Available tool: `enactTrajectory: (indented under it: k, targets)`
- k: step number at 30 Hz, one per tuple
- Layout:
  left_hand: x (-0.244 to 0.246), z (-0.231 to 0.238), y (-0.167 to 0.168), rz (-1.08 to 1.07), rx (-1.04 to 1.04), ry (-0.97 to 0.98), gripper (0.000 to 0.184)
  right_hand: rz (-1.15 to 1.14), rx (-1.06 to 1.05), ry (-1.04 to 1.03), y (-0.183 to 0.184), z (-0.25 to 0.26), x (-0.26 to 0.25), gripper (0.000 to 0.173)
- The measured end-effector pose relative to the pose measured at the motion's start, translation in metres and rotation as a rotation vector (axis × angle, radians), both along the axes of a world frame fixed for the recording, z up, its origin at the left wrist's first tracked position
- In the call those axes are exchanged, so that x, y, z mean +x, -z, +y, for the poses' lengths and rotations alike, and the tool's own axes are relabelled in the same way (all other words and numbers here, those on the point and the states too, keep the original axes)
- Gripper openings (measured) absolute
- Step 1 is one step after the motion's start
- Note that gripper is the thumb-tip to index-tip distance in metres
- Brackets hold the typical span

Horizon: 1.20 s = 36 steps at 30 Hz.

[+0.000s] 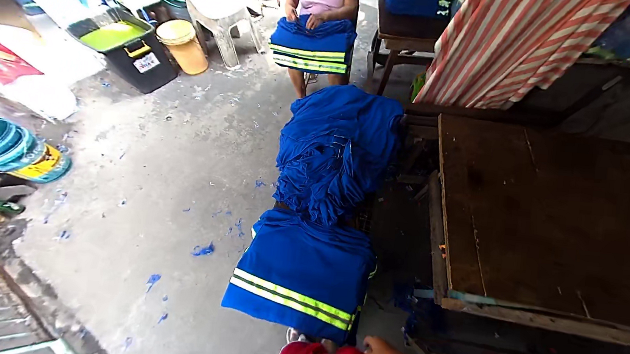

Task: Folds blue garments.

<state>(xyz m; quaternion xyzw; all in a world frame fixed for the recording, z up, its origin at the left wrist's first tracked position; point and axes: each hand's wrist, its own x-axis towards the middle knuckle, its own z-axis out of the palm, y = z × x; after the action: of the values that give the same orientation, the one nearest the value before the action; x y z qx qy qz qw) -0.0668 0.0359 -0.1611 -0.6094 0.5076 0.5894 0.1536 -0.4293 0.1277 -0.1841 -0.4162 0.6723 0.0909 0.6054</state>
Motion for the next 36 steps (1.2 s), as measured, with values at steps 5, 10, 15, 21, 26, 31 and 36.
enactTrajectory:
  k: [5,10,15,21,26,31,36]
  targets:
    - [-0.009,-0.013,0.012,0.025,-0.018,-0.304,0.043,0.133,-0.036,0.101,-0.038,0.004,0.007,0.039]
    - [-0.002,0.001,-0.005,0.019,0.056,-0.460,0.046,0.139,-0.081,0.040,-0.058,-0.017,0.023,0.041]
    - [0.017,0.026,0.008,-0.120,0.052,-0.559,0.045,-0.005,-0.123,-0.156,-0.034,-0.024,0.016,0.039]
    - [-0.039,0.066,-0.005,-0.159,-0.021,-1.024,0.053,-0.114,-0.049,-0.408,-0.038,-0.053,-0.040,0.040]
    - [-0.113,0.079,-0.023,-0.139,-0.002,-1.029,0.057,-0.021,-0.044,-0.406,-0.040,-0.072,-0.095,0.039]
    - [-0.147,0.072,-0.039,-0.003,-0.066,-0.822,0.052,0.010,-0.061,-0.450,-0.031,-0.089,-0.117,0.039]
    - [-0.128,0.072,-0.022,0.026,-0.054,-0.925,0.053,0.125,-0.025,-0.446,-0.037,-0.104,-0.127,0.040]
